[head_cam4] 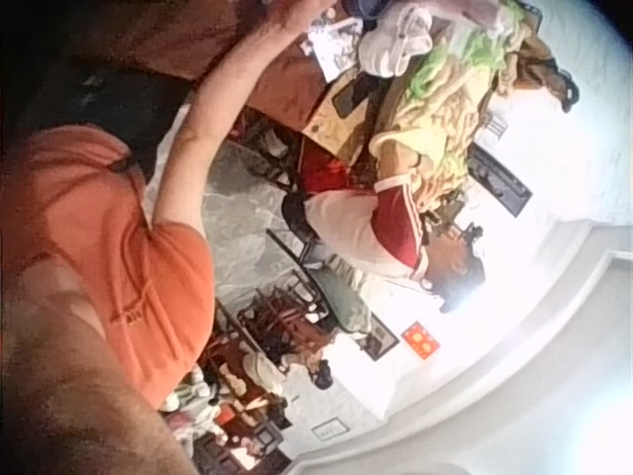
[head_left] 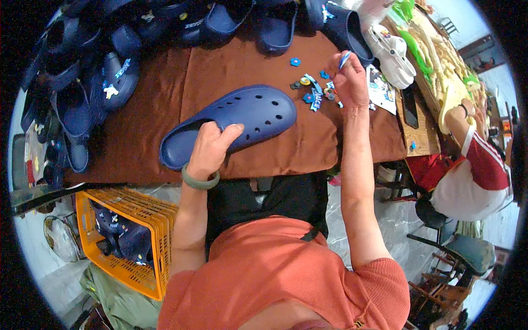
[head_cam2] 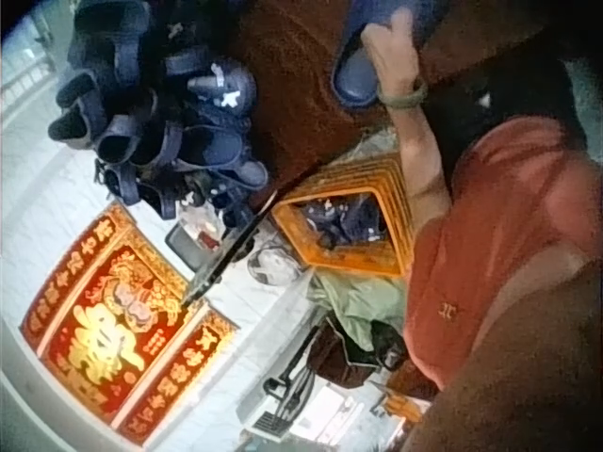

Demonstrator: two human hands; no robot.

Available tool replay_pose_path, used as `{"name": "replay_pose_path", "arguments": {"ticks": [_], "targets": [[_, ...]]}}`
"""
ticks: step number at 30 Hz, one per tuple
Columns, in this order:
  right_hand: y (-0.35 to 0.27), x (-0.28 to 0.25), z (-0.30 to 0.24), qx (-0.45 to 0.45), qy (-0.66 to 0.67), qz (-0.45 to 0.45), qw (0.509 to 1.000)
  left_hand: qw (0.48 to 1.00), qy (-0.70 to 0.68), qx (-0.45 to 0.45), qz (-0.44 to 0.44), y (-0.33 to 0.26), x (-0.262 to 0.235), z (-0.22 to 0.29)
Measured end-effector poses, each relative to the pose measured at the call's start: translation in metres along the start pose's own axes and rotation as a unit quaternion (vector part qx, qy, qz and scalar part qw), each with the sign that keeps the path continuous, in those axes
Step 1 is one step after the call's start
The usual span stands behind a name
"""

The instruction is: Attaching decorative charms to the holes of a clog-style shoe.

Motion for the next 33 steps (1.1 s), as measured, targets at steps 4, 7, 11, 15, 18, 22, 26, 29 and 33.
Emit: {"name": "replay_pose_path", "arguments": {"ticks": [4, 7, 11, 15, 18, 22, 26, 29, 33], "targets": [[-0.015, 0.045, 0.036, 0.156, -0.276, -0.105, 0.943, 0.998, 0.038, 0.056, 0.008, -0.003, 0.003, 0.017], [-0.024, 0.078, 0.059, 0.198, -0.367, -0.252, 0.873, 0.997, 0.034, 0.062, 0.004, -0.007, 0.000, 0.017], [-0.025, 0.087, 0.060, 0.179, -0.416, -0.271, 0.849, 0.991, 0.074, 0.109, -0.031, -0.002, 0.001, 0.019], [-0.017, 0.102, 0.060, 0.170, -0.520, -0.299, 0.782, 0.971, 0.142, 0.186, -0.042, 0.003, 0.002, 0.004], [-0.005, 0.118, 0.052, 0.042, -0.703, -0.265, 0.659, 0.982, 0.148, 0.114, -0.038, 0.011, -0.001, -0.005], [-0.018, 0.137, 0.060, 0.127, -0.742, -0.282, 0.595, 0.986, 0.147, 0.071, -0.032, 0.013, -0.003, -0.001], [-0.037, 0.145, 0.057, 0.073, -0.754, -0.214, 0.617, 0.975, 0.153, 0.163, -0.009, 0.011, 0.000, -0.005], [-0.044, 0.152, 0.054, 0.022, -0.750, -0.183, 0.635, 0.957, 0.201, 0.207, 0.012, 0.006, -0.001, 0.006], [-0.045, 0.132, 0.057, 0.009, -0.736, -0.105, 0.669, 0.949, 0.210, 0.235, 0.023, 0.006, -0.001, 0.008]]}}
Point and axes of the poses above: each hand's wrist, its own y-axis towards the middle knuckle, its own x-axis out of the palm, z = x × y, the point moved 7 cm from there along y, towards the middle knuckle, and after that the axes turned 13 degrees about y, right-handed, at the moved point
